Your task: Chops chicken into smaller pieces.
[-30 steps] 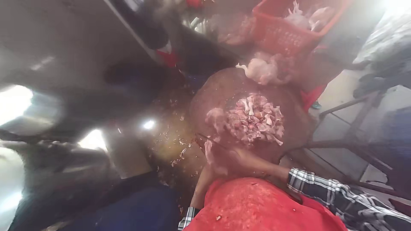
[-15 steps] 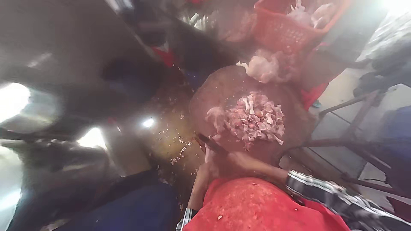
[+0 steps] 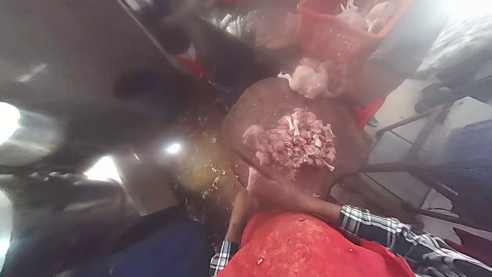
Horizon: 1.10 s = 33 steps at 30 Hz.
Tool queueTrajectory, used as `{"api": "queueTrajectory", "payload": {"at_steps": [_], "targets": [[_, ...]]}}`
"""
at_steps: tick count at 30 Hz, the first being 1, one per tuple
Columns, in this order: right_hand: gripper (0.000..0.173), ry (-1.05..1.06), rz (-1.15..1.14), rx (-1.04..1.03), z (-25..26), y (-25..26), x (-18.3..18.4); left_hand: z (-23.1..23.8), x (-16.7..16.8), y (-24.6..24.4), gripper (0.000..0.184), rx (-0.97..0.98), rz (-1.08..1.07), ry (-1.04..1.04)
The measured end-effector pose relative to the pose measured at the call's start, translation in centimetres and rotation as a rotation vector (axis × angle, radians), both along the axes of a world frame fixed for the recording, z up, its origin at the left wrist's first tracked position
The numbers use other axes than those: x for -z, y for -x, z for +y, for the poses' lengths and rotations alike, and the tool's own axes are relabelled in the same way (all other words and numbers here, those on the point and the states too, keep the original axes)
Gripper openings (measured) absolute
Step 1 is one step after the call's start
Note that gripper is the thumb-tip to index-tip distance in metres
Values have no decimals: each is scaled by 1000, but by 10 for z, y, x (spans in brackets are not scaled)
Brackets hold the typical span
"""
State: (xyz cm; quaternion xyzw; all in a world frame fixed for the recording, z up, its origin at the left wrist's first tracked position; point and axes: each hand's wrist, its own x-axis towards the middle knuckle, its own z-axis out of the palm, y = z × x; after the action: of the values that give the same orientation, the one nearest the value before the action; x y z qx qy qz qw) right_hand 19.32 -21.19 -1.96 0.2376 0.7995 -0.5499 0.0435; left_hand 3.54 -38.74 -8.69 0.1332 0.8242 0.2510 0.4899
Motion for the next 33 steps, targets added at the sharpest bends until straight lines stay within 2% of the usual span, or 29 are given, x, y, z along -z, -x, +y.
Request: {"api": "queueTrajectory", "payload": {"at_steps": [1,3,6,9,12,15,17,19,21,23,25,26,28,29,31,32,33], "targets": [[62,32,-172,-51,1,-8,24,-2,-5,-1,51,-15,-31,-27],[69,88,-371,-79,14,-17,53,-3,-17,4,49,-35,-91,-116],[72,-9,-411,0,33,-16,31,4,-27,6,46,17,-16,-143],[65,-48,-133,74,46,6,-25,23,-20,15,51,140,230,4],[80,90,272,76,34,21,-72,14,-17,9,56,173,362,59],[79,104,507,55,19,23,-85,1,-16,3,38,187,300,43],[77,72,503,23,20,20,-80,-9,-7,3,32,53,101,-101],[76,19,432,-8,29,14,-68,-7,-11,3,28,-157,-140,-375],[76,-43,344,-15,38,9,-59,5,-23,9,28,-174,-148,-489],[77,-60,308,-2,42,8,-62,17,-32,19,30,-25,53,-378],[77,-46,359,8,37,10,-76,21,-30,26,38,124,209,-143],[77,-41,407,8,33,12,-85,19,-24,27,42,124,233,-66],[78,-34,528,2,25,16,-99,8,-10,26,52,-16,230,-62],[78,-32,575,-1,20,15,-95,2,-3,23,56,-101,220,-112],[78,-70,538,-24,13,4,-58,-12,10,15,57,-274,141,-223],[79,-90,386,-62,14,-8,-30,-16,15,11,54,-365,76,-285],[72,-100,146,-105,18,-18,-4,-19,18,9,49,-441,9,-338]]}}
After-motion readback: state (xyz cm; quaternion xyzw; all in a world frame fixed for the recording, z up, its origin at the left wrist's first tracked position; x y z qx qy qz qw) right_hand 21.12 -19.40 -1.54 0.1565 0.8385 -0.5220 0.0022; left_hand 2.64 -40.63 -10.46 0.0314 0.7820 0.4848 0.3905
